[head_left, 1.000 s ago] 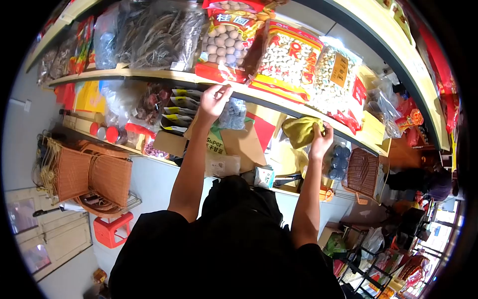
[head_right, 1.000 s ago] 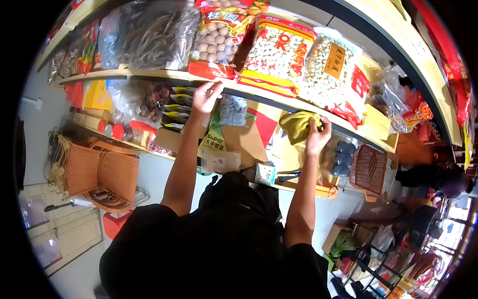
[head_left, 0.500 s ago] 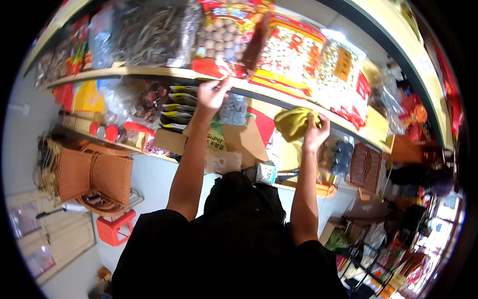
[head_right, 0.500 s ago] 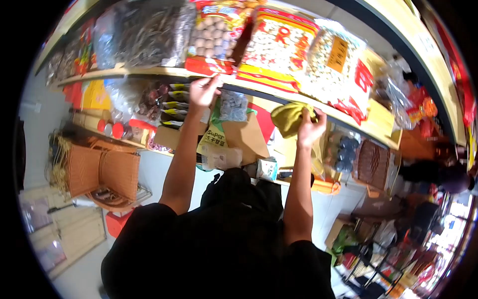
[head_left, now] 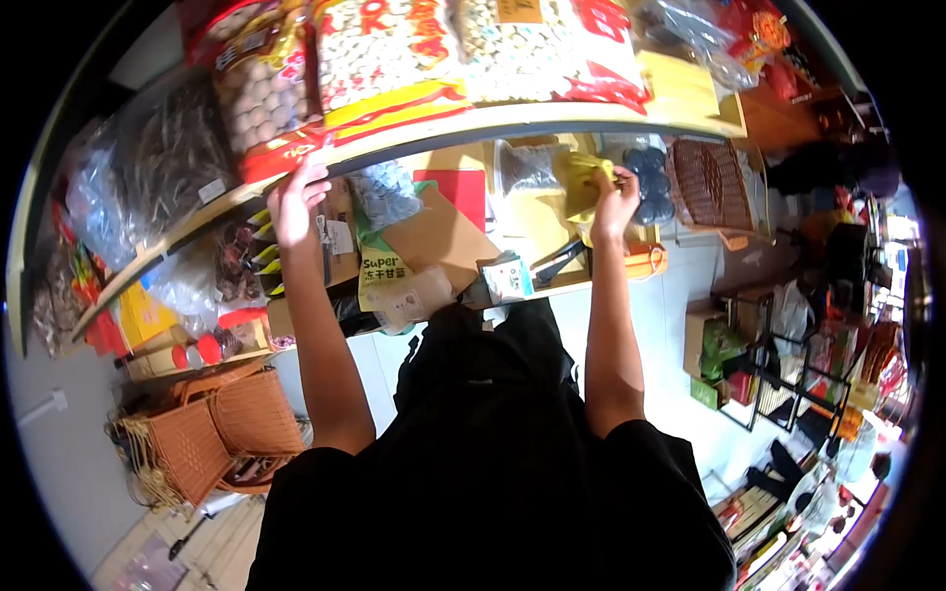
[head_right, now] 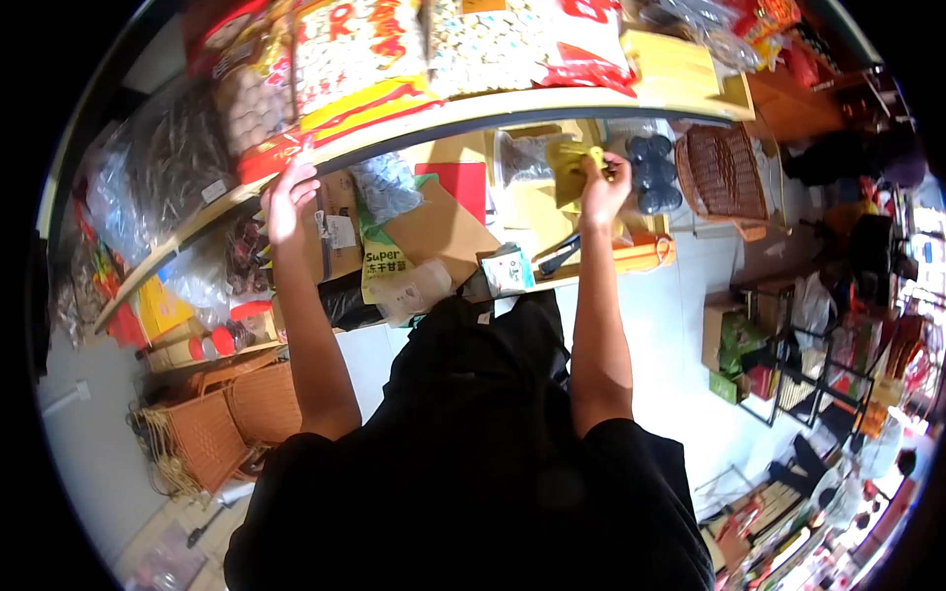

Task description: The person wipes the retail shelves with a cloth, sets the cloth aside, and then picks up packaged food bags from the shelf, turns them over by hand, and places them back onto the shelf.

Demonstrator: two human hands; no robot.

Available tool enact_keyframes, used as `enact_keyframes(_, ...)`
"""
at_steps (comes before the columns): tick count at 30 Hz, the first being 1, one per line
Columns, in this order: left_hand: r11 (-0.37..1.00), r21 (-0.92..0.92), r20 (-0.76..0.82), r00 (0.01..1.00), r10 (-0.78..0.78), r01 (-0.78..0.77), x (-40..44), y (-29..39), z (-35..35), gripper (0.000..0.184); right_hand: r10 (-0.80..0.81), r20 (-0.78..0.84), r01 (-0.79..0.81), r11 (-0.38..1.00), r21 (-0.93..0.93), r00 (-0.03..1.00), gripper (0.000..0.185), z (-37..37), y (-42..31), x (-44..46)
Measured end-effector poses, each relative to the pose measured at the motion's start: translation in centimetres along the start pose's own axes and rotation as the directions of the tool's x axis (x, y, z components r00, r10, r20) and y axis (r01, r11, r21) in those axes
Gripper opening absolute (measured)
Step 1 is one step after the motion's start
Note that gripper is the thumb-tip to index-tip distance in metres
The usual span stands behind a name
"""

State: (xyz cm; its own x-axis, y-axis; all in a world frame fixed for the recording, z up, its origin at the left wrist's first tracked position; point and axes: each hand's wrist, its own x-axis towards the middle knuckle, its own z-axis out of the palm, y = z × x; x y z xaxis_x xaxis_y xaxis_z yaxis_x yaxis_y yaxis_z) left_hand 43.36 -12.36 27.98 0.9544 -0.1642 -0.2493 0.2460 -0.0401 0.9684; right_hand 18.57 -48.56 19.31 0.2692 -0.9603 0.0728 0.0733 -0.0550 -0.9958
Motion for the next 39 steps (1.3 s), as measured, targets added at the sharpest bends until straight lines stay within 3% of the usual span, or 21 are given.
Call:
enact_keyframes(2,0.999,-0.002,0.026,0.999,0.047,-0.047,0.5,-1.1,-0.5,0.038,0.014,0.086,-0.003,0.992,-0.13,0.996,0.021,-1.7,2.9,-2.2)
enact_keyframes(6,0.991,-0.041,0.075,0.988,0.133,-0.13,1.8,-2.7,-2.1,0.033,0.299,0.255,-0.232,0.937,-0.262,0.92,0.023,-4.8,6.6,-6.6)
enact_keyframes(11,0.997,0.033,0.062,0.996,0.067,-0.069,1.8,-1.9,-2.5,0.043,0.277,0.268,-0.126,0.874,-0.469,0.923,0.028,-8.2,10.1,-11.4)
enact_keyframes(15,0.988,0.127,0.059,0.995,0.081,-0.088,0.7,-1.0,-1.3,0.044,0.334,0.205,-0.162,0.801,-0.577,0.92,0.02,-9.9,8.6,-14.4)
enact_keyframes(18,0.975,0.188,0.051,0.992,0.114,-0.122,0.0,-0.6,-0.7,0.046,0.342,0.192,-0.165,0.781,-0.602,0.92,0.022,-11.2,8.6,-15.7)
enact_keyframes(20,0.992,0.12,0.023,1.0,0.019,-0.022,0.6,-0.6,-1.4,0.049,0.337,0.168,-0.168,0.769,-0.617,0.926,0.023,-11.6,8.3,-16.2)
enact_keyframes(23,0.994,0.105,0.01,1.0,0.013,-0.014,0.8,-0.7,-1.3,0.053,0.413,0.234,-0.265,0.837,-0.479,0.88,0.026,-11.3,7.8,-16.1)
enact_keyframes(24,0.996,0.09,-0.014,1.0,0.015,-0.014,0.9,-0.6,-1.2,0.054,0.391,0.282,-0.297,0.898,-0.324,0.876,0.027,-10.6,7.6,-16.0)
enact_keyframes(28,0.997,0.027,-0.01,0.997,0.072,-0.072,0.7,-1.1,-1.0,0.045,0.077,0.467,0.024,0.978,-0.206,0.881,0.029,-6.0,2.0,-13.9)
enact_keyframes(30,0.996,0.023,-0.032,0.996,0.084,-0.083,0.7,-1.2,-0.8,0.043,0.096,0.565,0.025,0.979,-0.203,0.82,0.029,-4.7,-0.2,-12.9)
enact_keyframes(33,0.993,0.029,-0.086,0.99,0.115,-0.112,0.6,-1.5,-0.2,0.04,0.089,0.584,0.049,0.975,-0.217,0.807,0.029,-4.8,-0.3,-12.8)
enact_keyframes(35,0.99,0.045,-0.112,0.984,0.137,-0.133,0.5,-1.8,0.3,0.04,0.159,0.61,0.046,0.951,-0.306,0.776,0.029,-6.1,1.5,-13.3)
enact_keyframes(39,0.984,0.092,-0.245,0.954,0.172,-0.154,-0.3,-1.9,2.3,0.044,0.243,0.535,0.072,0.863,-0.5,0.809,0.028,-9.6,6.0,-14.7)
